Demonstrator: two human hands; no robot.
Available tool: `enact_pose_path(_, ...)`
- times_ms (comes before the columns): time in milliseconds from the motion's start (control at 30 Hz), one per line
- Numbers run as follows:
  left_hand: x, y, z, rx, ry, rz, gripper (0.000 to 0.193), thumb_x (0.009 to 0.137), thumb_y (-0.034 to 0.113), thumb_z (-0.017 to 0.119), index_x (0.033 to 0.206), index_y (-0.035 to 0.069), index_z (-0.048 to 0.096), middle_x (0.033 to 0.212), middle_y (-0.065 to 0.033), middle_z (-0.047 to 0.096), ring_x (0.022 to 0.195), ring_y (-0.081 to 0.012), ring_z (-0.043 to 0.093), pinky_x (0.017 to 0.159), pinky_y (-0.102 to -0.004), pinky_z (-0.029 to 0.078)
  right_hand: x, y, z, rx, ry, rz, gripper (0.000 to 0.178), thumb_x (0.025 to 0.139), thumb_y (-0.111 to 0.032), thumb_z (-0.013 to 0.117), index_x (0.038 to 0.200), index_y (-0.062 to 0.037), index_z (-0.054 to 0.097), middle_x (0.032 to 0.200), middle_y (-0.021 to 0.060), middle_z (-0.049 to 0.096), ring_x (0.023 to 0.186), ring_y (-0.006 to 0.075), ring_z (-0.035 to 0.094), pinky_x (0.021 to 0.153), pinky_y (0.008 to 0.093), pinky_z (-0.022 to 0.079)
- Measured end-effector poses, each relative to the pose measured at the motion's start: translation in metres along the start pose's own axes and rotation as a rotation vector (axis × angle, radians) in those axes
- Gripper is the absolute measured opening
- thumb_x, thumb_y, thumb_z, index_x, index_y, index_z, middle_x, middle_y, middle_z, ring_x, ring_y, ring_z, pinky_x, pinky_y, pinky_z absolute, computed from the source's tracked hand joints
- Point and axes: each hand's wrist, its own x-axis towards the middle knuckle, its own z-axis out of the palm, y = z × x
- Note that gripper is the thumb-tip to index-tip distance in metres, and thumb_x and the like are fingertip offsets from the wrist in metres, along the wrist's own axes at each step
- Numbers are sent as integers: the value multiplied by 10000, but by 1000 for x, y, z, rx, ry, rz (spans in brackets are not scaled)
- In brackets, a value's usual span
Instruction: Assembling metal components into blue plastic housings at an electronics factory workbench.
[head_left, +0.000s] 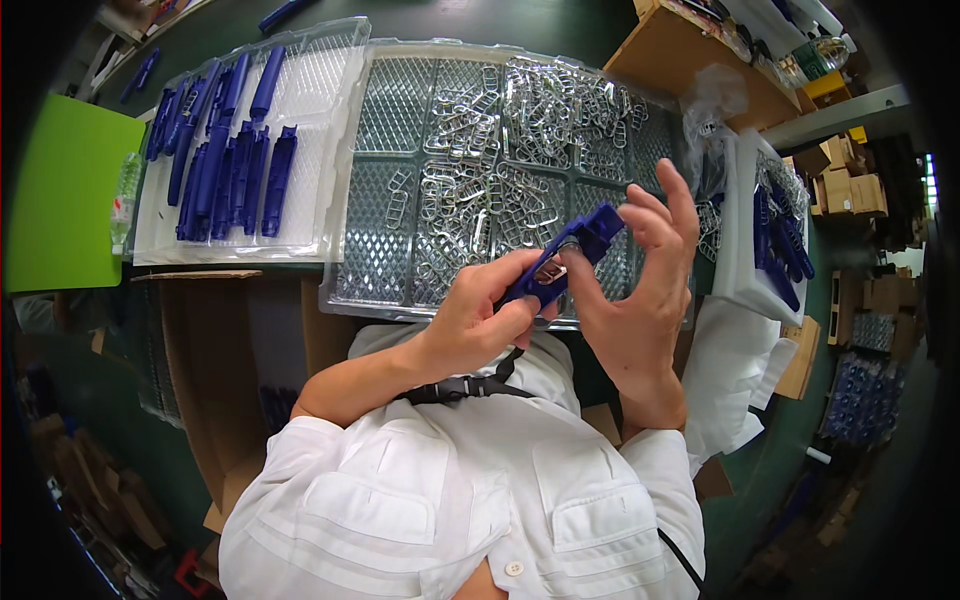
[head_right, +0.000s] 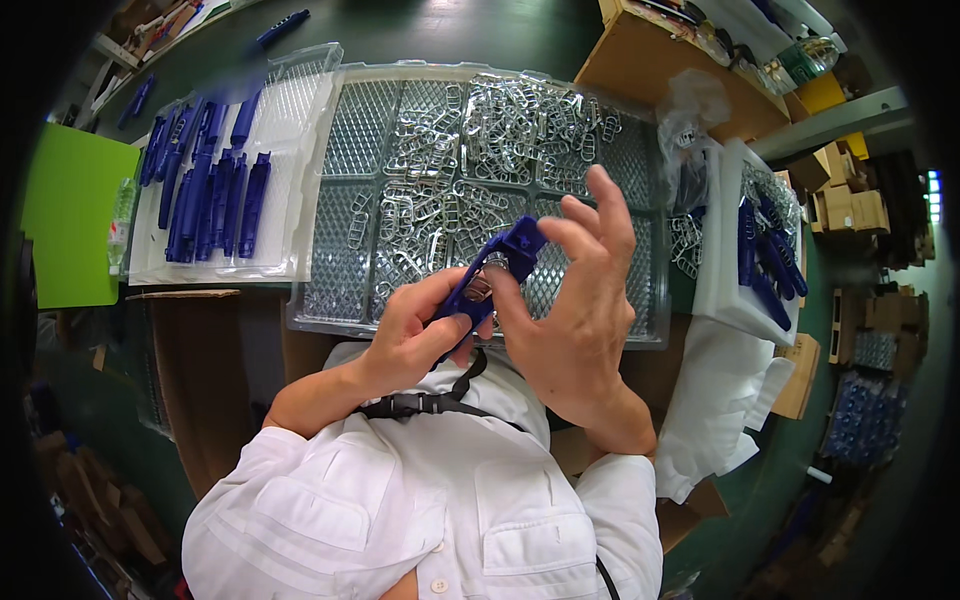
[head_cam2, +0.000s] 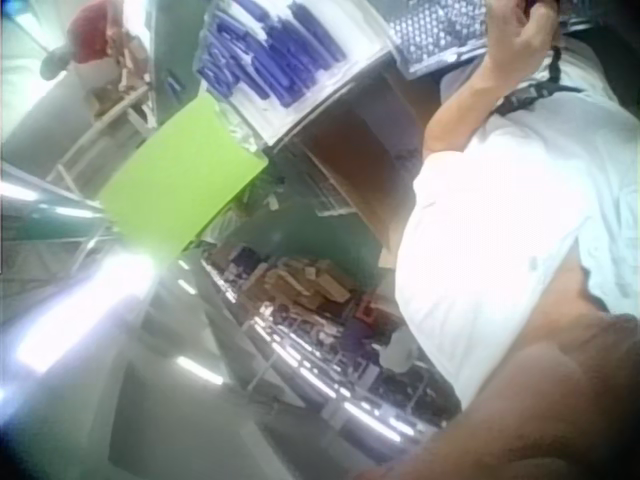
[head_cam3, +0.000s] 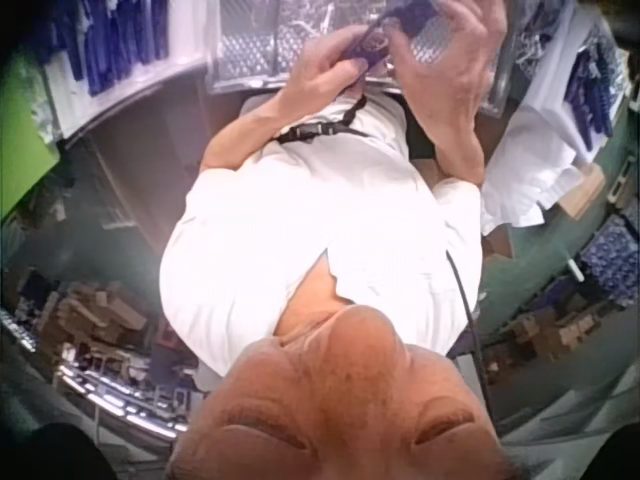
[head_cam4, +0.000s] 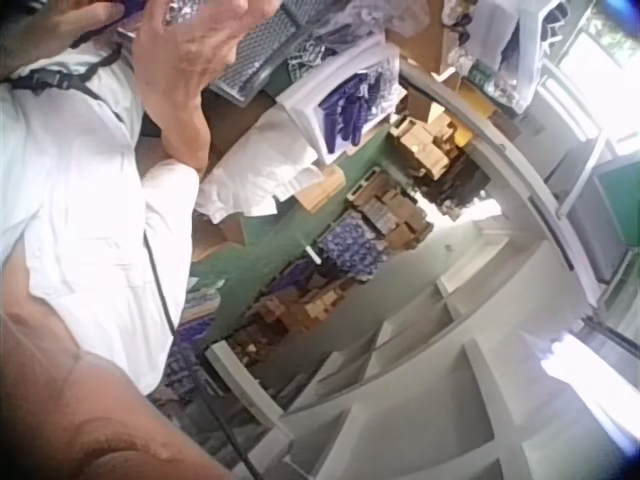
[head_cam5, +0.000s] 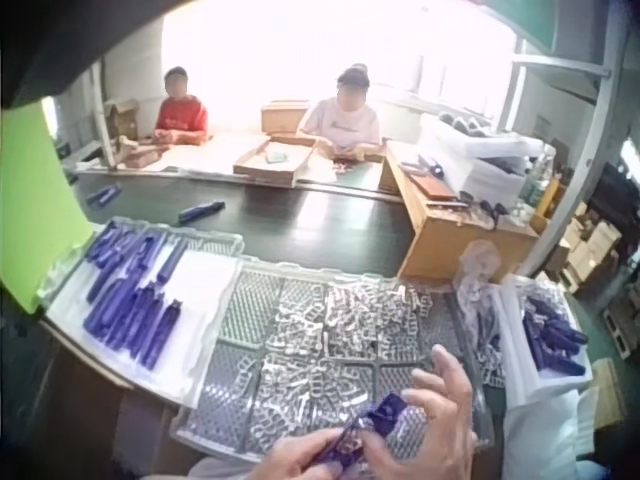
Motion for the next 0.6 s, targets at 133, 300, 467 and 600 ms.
enact_pose_path(133,-1,-2,0,151,10,119,396,983,47,536,1364,-50,574,930,-61,707,683,-85,657,615,-233,556,-3,15,-7,5,-179,14,469,810,-19,824,1231,-4,617,1227,176,694,1081,357,720,897,427,592)
enact_pose_path(300,8,4,3,193,39,-10,259,1063,118,550,1239,-49,640,868,-45,710,682,-79,664,599,-241,556,-12,26,-1,116,-200,112,391,833,-38,819,1168,-20,617,1071,125,709,917,291,728,825,378,576)
enact_pose_path(467,11,-5,10,186,156,-16,210,1047,175,627,994,-10,708,718,-48,705,621,-86,681,539,-256,540,-23,30,2,195,-214,200,343,843,-32,807,1115,-18,600,971,112,675,843,267,712,781,378,563)
enact_pose_path(600,13,-9,6,201,166,-42,217,1039,182,639,965,-8,714,693,-44,695,607,-80,666,521,-255,534,-26,33,6,196,-210,159,343,851,-25,794,1118,-11,579,962,118,666,827,281,707,756,392,558)
